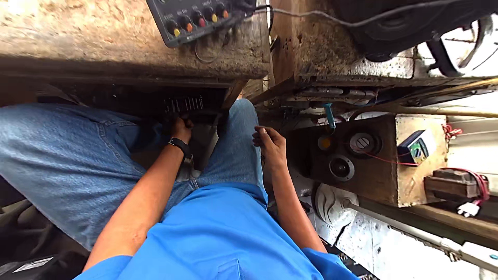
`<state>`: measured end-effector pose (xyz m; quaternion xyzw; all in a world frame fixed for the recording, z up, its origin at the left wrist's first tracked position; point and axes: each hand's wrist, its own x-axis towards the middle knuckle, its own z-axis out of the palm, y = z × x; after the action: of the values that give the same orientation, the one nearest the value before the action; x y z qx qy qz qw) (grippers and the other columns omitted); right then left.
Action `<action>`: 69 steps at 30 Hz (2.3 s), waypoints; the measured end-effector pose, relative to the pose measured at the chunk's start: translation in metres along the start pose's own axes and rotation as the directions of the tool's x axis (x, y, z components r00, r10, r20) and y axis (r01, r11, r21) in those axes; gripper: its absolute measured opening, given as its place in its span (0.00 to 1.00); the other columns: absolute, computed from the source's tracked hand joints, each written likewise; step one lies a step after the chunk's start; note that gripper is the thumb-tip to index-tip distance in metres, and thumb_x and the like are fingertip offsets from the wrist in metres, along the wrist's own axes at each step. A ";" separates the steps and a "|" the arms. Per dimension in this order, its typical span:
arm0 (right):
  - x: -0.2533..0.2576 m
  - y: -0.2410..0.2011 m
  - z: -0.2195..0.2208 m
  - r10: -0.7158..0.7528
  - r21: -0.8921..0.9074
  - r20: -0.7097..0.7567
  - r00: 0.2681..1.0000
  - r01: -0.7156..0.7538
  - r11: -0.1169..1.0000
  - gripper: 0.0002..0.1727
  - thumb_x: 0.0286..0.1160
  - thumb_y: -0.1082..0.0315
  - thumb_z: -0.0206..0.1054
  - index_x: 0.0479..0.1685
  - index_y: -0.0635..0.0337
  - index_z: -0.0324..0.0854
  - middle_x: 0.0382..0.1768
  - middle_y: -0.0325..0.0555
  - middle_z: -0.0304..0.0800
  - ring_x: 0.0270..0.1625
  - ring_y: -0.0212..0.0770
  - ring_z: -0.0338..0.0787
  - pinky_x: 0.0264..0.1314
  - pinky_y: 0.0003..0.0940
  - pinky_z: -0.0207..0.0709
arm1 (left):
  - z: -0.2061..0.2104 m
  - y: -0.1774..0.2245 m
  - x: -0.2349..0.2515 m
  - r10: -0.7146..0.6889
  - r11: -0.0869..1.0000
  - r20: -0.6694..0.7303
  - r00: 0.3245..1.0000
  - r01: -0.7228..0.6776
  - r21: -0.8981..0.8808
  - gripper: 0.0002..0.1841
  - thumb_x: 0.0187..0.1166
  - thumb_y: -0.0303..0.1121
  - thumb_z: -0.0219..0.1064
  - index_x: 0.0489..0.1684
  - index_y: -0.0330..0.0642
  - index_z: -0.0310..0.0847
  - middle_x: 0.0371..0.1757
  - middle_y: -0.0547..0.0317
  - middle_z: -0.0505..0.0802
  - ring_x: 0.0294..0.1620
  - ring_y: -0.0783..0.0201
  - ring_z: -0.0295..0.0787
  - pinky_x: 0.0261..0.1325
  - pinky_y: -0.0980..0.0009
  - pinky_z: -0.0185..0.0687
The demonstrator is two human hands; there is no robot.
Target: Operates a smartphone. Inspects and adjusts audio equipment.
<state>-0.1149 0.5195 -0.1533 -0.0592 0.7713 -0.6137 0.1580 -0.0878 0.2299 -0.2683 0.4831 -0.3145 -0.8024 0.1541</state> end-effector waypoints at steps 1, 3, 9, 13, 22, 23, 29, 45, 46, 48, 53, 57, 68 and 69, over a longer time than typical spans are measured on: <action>-0.003 -0.001 -0.001 0.032 -0.013 -0.002 0.999 -0.032 0.999 0.20 0.93 0.58 0.54 0.64 0.62 0.85 0.46 0.47 0.94 0.42 0.38 0.94 0.48 0.36 0.90 | -0.001 -0.002 0.002 -0.008 0.999 0.009 1.000 0.008 0.046 0.21 0.94 0.48 0.37 0.37 0.51 0.73 0.20 0.67 0.78 0.15 0.71 0.65 0.21 0.74 0.67; -0.004 -0.003 0.000 0.059 0.000 -0.011 0.998 -0.059 0.998 0.20 0.93 0.58 0.55 0.64 0.61 0.85 0.46 0.47 0.95 0.42 0.39 0.94 0.48 0.37 0.90 | 0.001 -0.002 -0.001 -0.033 0.990 0.004 0.999 0.032 0.135 0.19 0.93 0.44 0.42 0.42 0.46 0.78 0.22 0.60 0.87 0.11 0.71 0.65 0.16 0.75 0.62; 0.006 -0.020 0.013 -0.024 0.036 0.030 0.999 0.023 0.999 0.19 0.93 0.61 0.53 0.62 0.65 0.85 0.44 0.48 0.94 0.41 0.38 0.94 0.47 0.35 0.90 | 0.000 0.001 -0.004 -0.216 0.843 0.092 0.972 0.139 0.519 0.16 0.91 0.45 0.49 0.40 0.47 0.79 0.19 0.66 0.75 0.11 0.72 0.60 0.14 0.77 0.60; 0.005 -0.033 0.019 -0.061 0.034 0.065 0.996 0.059 0.998 0.19 0.93 0.61 0.54 0.64 0.64 0.85 0.45 0.48 0.94 0.42 0.37 0.94 0.48 0.34 0.90 | 0.007 0.013 -0.018 -0.266 0.833 0.128 0.955 0.161 0.530 0.29 0.92 0.59 0.42 0.56 0.42 0.79 0.28 0.58 0.85 0.16 0.68 0.71 0.19 0.73 0.69; -0.005 -0.047 0.046 -0.112 0.096 0.228 0.967 0.093 0.991 0.14 0.84 0.73 0.61 0.61 0.70 0.84 0.45 0.52 0.93 0.43 0.40 0.93 0.47 0.36 0.90 | 0.033 0.067 -0.103 -0.337 0.885 0.408 0.849 0.138 0.444 0.13 0.86 0.28 0.52 0.61 0.38 0.76 0.44 0.52 0.91 0.40 0.59 0.91 0.45 0.63 0.90; -0.007 -0.049 0.051 -0.131 0.089 0.244 0.961 0.112 0.990 0.14 0.83 0.74 0.61 0.60 0.70 0.84 0.45 0.52 0.93 0.42 0.40 0.92 0.47 0.36 0.90 | 0.031 0.070 -0.113 -0.338 0.882 0.466 0.817 0.102 0.461 0.14 0.83 0.23 0.51 0.63 0.36 0.74 0.49 0.50 0.92 0.45 0.58 0.93 0.51 0.61 0.90; -0.021 -0.058 0.086 -0.130 0.012 0.279 0.951 0.132 0.991 0.18 0.81 0.69 0.68 0.67 0.63 0.81 0.45 0.49 0.92 0.35 0.37 0.89 0.36 0.34 0.87 | 0.012 0.084 -0.149 -0.150 0.937 0.719 0.679 -0.135 0.323 0.18 0.88 0.28 0.50 0.75 0.43 0.70 0.74 0.53 0.87 0.69 0.60 0.87 0.71 0.62 0.82; -0.012 -0.065 0.077 -0.085 0.064 0.264 0.961 0.071 0.995 0.08 0.79 0.69 0.69 0.45 0.67 0.85 0.32 0.41 0.89 0.32 0.28 0.85 0.37 0.26 0.81 | 0.004 0.061 -0.145 0.342 0.179 0.888 0.306 -0.949 0.258 0.17 0.90 0.41 0.58 0.55 0.40 0.90 0.54 0.55 0.93 0.63 0.62 0.86 0.73 0.59 0.78; -0.011 -0.066 0.075 -0.089 0.070 0.259 0.962 0.074 0.995 0.08 0.78 0.69 0.70 0.45 0.67 0.85 0.32 0.42 0.89 0.32 0.29 0.86 0.37 0.26 0.82 | 0.004 0.061 -0.145 0.335 0.131 0.895 0.294 -0.955 0.265 0.17 0.91 0.41 0.56 0.53 0.41 0.91 0.50 0.56 0.93 0.61 0.62 0.87 0.72 0.59 0.78; -0.012 -0.067 0.073 -0.096 0.081 0.232 0.968 0.079 0.994 0.08 0.76 0.70 0.72 0.44 0.68 0.85 0.32 0.43 0.90 0.31 0.30 0.87 0.36 0.27 0.83 | 0.004 0.060 -0.146 0.308 0.130 0.900 0.308 -0.951 0.281 0.18 0.92 0.39 0.54 0.51 0.39 0.91 0.48 0.55 0.94 0.58 0.63 0.89 0.69 0.62 0.81; -0.019 -0.064 0.071 -0.174 0.046 0.192 0.966 0.169 0.985 0.15 0.75 0.73 0.71 0.58 0.69 0.80 0.34 0.47 0.92 0.30 0.36 0.90 0.32 0.33 0.87 | 0.008 0.055 -0.156 0.324 0.295 0.897 0.299 -0.933 0.204 0.15 0.89 0.32 0.57 0.39 0.33 0.89 0.38 0.53 0.93 0.46 0.66 0.90 0.58 0.67 0.85; -0.034 -0.067 0.067 -0.347 0.075 0.222 0.911 0.339 0.938 0.14 0.79 0.76 0.67 0.60 0.70 0.86 0.43 0.45 0.95 0.34 0.33 0.91 0.35 0.30 0.89 | 0.008 0.064 -0.166 0.345 0.436 0.896 0.280 -0.893 0.111 0.15 0.87 0.33 0.62 0.30 0.34 0.88 0.24 0.58 0.88 0.27 0.73 0.82 0.36 0.74 0.79; -0.069 -0.094 0.069 -0.244 0.192 0.139 0.960 0.215 0.958 0.09 0.82 0.75 0.60 0.44 0.62 0.88 0.30 0.37 0.92 0.26 0.29 0.88 0.29 0.25 0.85 | -0.006 0.080 -0.190 0.345 0.512 0.926 0.151 -0.857 -0.051 0.04 0.76 0.24 0.72 0.37 0.31 0.87 0.30 0.55 0.90 0.32 0.69 0.87 0.40 0.71 0.85; -0.071 -0.094 0.069 -0.220 0.196 0.141 0.965 0.191 0.962 0.10 0.82 0.74 0.60 0.43 0.60 0.89 0.29 0.37 0.92 0.26 0.29 0.88 0.30 0.26 0.86 | -0.009 0.081 -0.195 0.346 0.484 0.927 0.143 -0.874 -0.045 0.04 0.77 0.24 0.72 0.36 0.32 0.86 0.29 0.55 0.90 0.29 0.69 0.85 0.37 0.72 0.84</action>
<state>-0.0359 0.4532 -0.0637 -0.1741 0.6867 -0.6874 0.1600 0.0105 0.2728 -0.0860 -0.1477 -0.7218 -0.6542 0.1708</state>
